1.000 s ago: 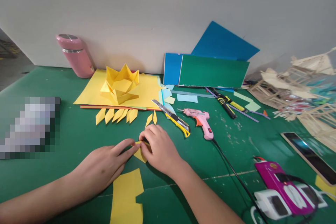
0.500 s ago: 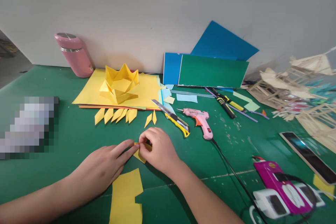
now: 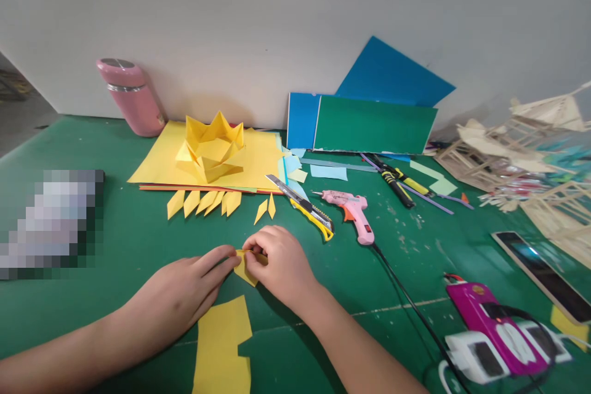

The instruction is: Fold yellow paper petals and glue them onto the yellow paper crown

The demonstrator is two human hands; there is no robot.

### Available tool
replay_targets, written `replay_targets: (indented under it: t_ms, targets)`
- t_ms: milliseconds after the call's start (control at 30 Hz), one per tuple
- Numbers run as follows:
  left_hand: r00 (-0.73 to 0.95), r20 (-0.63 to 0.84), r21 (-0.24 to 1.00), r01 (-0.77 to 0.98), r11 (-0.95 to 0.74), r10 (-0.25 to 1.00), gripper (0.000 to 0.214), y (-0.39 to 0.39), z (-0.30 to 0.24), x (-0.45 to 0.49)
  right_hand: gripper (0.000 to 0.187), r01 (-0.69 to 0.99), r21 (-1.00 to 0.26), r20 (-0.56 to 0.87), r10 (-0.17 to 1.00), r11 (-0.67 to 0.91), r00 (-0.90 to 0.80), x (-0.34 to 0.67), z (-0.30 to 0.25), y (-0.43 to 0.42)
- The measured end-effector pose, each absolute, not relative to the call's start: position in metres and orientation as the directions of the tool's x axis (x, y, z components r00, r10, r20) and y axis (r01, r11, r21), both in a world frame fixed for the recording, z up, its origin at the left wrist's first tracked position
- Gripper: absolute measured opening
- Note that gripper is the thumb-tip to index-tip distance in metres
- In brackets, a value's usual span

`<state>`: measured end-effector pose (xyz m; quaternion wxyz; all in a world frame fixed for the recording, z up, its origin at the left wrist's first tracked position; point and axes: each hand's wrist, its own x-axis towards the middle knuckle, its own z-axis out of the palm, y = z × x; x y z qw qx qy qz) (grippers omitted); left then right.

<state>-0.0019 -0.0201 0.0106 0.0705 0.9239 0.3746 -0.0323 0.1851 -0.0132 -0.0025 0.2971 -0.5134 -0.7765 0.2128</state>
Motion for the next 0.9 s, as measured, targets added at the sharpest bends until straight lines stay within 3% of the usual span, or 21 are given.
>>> replay_targets:
  t_ms: [367,900]
  targets:
    - [0.743,-0.092,0.136,0.669,-0.730,0.663,0.038,-0.020,0.008,-0.005,0.015,0.571,-0.478,0.400,0.744,0.668,-0.536,0.192,-0.005,-0.009]
    - [0.759,-0.040,0.176,0.646,-0.743,0.650,0.039,-0.018,0.008,-0.007,0.021,0.535,-0.423,0.395,0.680,0.731,-0.617,0.199,-0.004,-0.005]
